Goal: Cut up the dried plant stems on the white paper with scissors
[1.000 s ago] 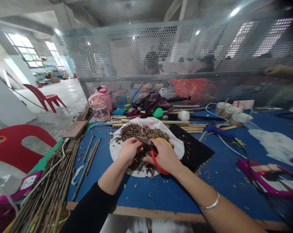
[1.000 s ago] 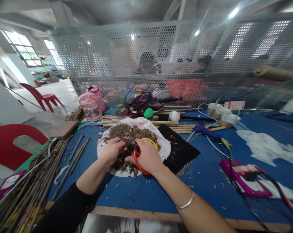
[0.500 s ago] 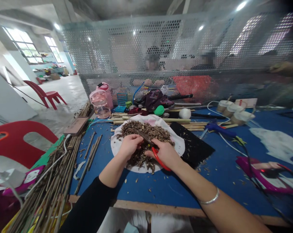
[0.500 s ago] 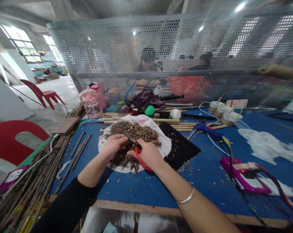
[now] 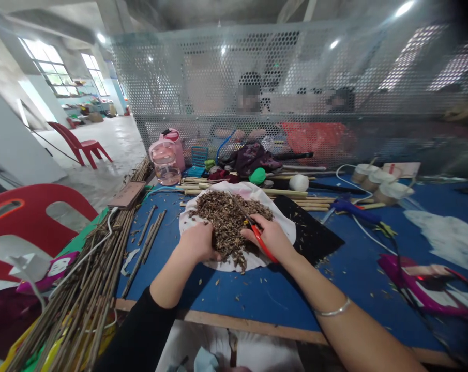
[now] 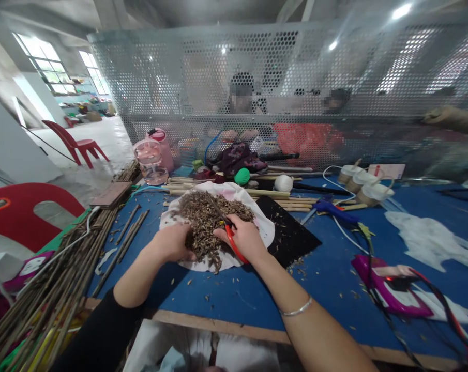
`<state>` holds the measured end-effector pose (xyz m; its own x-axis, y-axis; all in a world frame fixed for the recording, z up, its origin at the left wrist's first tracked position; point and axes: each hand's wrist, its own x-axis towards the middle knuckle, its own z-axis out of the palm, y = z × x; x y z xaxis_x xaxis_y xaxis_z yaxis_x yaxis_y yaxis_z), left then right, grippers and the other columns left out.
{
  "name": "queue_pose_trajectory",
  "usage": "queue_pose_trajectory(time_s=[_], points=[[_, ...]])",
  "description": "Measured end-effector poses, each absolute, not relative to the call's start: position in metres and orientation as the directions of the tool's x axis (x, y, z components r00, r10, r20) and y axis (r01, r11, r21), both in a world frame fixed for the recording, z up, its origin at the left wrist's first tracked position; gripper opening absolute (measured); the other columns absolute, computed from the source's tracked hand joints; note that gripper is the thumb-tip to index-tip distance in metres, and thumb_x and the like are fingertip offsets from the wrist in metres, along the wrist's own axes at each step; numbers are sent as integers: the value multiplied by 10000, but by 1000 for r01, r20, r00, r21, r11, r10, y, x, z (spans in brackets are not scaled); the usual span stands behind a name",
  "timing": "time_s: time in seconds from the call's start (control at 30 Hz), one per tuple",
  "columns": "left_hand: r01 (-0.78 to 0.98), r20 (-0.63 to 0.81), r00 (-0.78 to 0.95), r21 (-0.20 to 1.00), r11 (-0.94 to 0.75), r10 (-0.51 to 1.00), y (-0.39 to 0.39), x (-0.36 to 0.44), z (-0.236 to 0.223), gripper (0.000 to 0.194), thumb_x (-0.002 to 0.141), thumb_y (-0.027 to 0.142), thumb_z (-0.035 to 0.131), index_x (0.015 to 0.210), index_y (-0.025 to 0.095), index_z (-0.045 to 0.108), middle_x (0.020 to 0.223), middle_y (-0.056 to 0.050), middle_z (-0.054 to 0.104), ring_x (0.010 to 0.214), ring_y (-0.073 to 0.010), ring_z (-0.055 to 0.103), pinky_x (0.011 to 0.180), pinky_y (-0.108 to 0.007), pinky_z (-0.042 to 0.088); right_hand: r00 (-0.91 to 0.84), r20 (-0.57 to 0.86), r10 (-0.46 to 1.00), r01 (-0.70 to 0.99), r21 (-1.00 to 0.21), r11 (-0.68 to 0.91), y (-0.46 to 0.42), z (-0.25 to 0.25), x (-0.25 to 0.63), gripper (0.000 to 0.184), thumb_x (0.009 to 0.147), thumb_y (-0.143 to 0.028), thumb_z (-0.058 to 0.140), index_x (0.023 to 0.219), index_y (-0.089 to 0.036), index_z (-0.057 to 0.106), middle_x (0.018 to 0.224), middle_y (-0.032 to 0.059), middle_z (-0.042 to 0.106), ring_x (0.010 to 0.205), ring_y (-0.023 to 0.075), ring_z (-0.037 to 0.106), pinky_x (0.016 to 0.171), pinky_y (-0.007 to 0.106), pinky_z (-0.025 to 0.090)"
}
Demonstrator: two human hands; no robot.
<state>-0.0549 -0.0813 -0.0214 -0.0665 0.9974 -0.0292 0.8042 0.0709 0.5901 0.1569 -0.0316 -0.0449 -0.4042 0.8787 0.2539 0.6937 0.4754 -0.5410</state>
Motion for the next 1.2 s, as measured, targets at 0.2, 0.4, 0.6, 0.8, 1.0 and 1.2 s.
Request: queue_pose_trajectory(time_s=[0.2, 0.4, 0.6, 0.8, 1.0, 1.2], points=[[889, -59, 9, 458, 19, 998, -70, -55, -24, 49, 563, 152, 632, 535, 183, 607, 601, -72, 617, 656, -210, 570, 630, -277, 372, -403, 245, 882, 692, -549, 469, -34, -41, 157, 482, 759, -568, 512, 1022, -170, 581, 708, 57, 668, 597, 184, 595, 586, 268, 425], [912, 22, 14, 409, -22, 1000, -49, -69, -3, 192, 710, 272, 551, 586, 187, 670, 573, -64, 613, 603, -181, 541, 604, -261, 360, -403, 227, 887, 680, -575, 456, -36, -42, 157, 490, 741, -570, 534, 1034, -182, 592, 676, 41, 663, 599, 186, 599, 592, 271, 436], [859, 116, 103, 490, -147, 988, -17, -61, -13, 244, 691, 110, 496, 758, 172, 721, 720, -84, 686, 674, -196, 582, 658, -258, 388, -402, 229, 887, 696, -553, 458, -37, -41, 156, 478, 743, -559, 544, 1055, -199, 583, 734, 47, 682, 676, 207, 628, 616, 275, 440], [774, 158, 95, 609, -173, 983, -7, -62, -34, 405, 662, 76, 526, 1017, 195, 682, 932, -83, 701, 825, -199, 608, 774, -252, 413, -407, 205, 890, 708, -545, 449, -37, -40, 156, 488, 755, -552, 531, 1068, -180, 577, 698, 47, 676, 653, 204, 626, 605, 271, 432], [907, 50, -52, 420, 26, 997, -54, -83, -7, 303, 686, 194, 592, 976, 203, 678, 1024, -135, 648, 924, -250, 588, 833, -314, 398, -411, 184, 893, 717, -539, 441, -37, -40, 154, 477, 747, -554, 534, 1040, -181, 584, 687, 42, 658, 621, 192, 601, 590, 265, 425], [929, -192, -107, 331, 167, 975, -90, -72, -22, 112, 619, 186, 601, 663, 191, 704, 679, -122, 647, 694, -257, 606, 661, -329, 429, -417, 211, 884, 714, -525, 462, -36, -43, 153, 429, 757, -507, 540, 1019, -172, 594, 627, 26, 639, 564, 177, 584, 554, 254, 412]])
